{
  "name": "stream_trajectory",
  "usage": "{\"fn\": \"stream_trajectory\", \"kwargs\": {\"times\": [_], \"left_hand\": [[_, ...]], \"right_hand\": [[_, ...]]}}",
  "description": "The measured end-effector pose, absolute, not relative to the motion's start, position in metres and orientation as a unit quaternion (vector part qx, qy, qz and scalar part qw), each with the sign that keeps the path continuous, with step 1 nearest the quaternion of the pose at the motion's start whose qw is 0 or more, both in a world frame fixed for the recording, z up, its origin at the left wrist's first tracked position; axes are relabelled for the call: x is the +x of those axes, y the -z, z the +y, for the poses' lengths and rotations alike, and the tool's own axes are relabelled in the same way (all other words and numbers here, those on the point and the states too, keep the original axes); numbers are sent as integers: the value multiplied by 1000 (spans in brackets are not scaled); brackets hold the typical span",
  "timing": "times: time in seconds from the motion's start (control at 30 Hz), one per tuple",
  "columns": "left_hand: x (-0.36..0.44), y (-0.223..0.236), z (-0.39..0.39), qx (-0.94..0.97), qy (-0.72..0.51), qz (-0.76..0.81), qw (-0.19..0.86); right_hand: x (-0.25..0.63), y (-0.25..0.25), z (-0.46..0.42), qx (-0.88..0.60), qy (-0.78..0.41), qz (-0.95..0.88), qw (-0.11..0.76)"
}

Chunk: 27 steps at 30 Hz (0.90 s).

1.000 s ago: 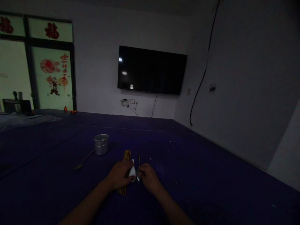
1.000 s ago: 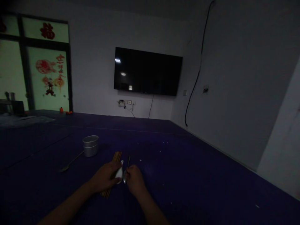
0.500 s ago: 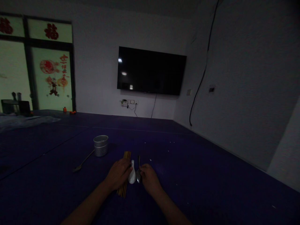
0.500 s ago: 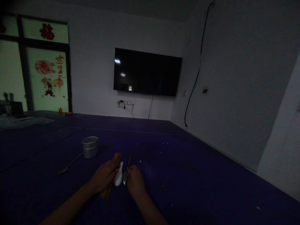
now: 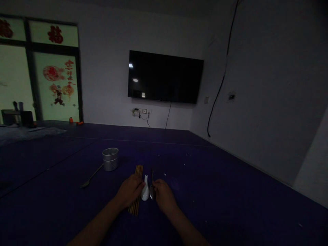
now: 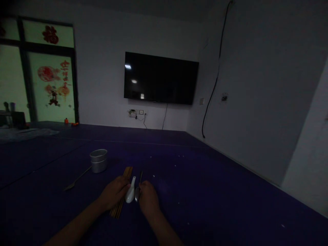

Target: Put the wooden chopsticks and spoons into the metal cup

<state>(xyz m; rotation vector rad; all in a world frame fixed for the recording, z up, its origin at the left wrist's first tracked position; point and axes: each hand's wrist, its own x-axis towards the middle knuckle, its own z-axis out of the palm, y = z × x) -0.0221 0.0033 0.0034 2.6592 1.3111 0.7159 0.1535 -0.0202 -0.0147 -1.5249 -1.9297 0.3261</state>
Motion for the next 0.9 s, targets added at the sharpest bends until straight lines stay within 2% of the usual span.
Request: {"fn": "stream_trajectory", "kwargs": {"times": [0.57,0.73,0.9], "left_hand": [[-22,-2,6,876,-232,423,32],[-23,-9,4,851,-258,457,-12],[-42,-25,9,763,-278,574,-104]], "right_hand": [[153,12,-23,-577,-97,-749,311],[151,12,-26,-592,-78,-741,307],[151,7,-29,-584,-86,-743,315]]}}
